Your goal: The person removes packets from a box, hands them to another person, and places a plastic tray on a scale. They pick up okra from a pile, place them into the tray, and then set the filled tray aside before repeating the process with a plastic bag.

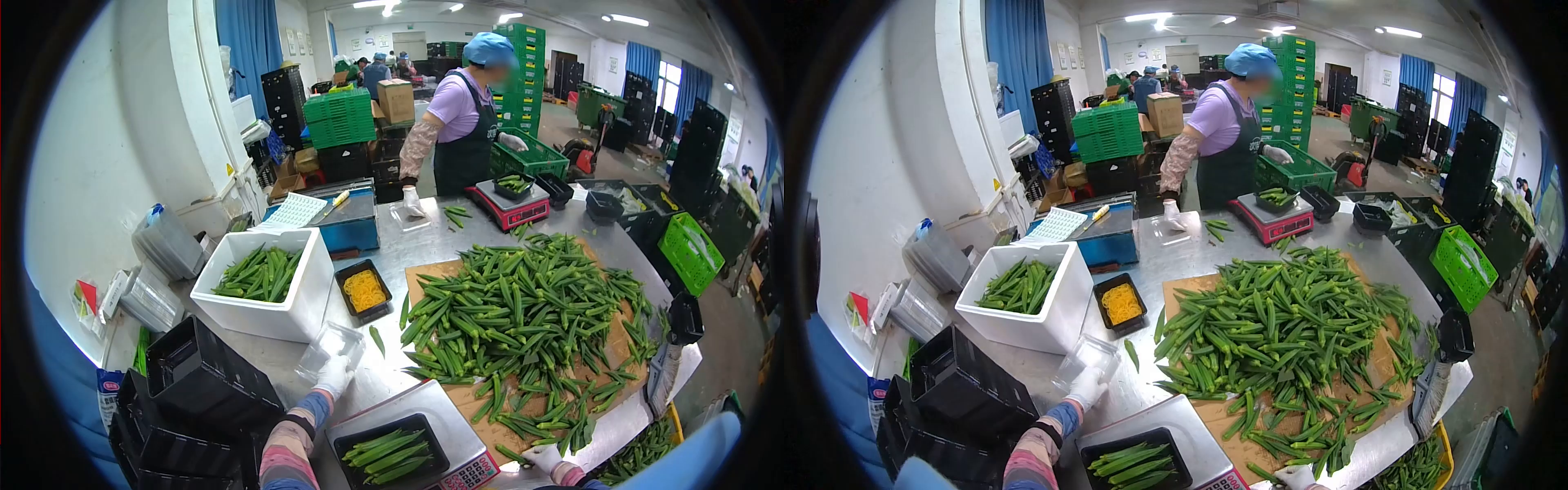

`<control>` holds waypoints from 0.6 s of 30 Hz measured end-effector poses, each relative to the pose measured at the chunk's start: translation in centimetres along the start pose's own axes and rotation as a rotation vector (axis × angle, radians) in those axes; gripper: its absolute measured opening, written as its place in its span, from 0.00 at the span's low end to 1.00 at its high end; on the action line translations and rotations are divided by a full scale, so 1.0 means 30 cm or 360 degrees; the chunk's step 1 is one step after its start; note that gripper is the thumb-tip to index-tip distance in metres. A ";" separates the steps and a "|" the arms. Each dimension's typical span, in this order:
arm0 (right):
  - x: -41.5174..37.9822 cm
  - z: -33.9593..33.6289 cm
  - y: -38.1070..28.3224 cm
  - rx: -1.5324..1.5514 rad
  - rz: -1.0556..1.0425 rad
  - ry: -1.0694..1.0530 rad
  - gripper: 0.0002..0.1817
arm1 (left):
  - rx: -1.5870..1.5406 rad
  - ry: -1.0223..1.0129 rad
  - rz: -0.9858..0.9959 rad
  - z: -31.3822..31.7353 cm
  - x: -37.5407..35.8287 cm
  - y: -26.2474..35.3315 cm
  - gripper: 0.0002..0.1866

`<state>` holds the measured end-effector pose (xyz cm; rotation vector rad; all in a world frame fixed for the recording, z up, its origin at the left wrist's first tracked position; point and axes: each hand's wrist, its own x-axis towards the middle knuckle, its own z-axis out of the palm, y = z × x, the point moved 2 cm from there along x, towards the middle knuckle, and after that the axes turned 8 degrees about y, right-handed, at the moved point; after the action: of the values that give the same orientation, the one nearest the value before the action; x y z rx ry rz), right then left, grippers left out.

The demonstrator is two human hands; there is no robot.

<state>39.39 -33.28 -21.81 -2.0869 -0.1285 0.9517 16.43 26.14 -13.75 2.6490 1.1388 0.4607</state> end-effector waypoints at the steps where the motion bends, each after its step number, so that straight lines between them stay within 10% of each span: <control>1: -0.003 0.000 -0.003 -0.0010 -0.0014 0.0002 0.13 | 0.0026 -0.0012 -0.0058 0.010 0.000 -0.010 0.12; 18: 0.012 0.002 -0.009 -0.0064 -0.0055 -0.0015 0.14 | -0.0674 -0.0002 -0.0396 -0.071 0.066 -0.137 0.12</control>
<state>39.65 -32.92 -21.84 -2.1105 -0.1896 0.9453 14.20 30.52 -12.70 2.1166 1.1962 0.5775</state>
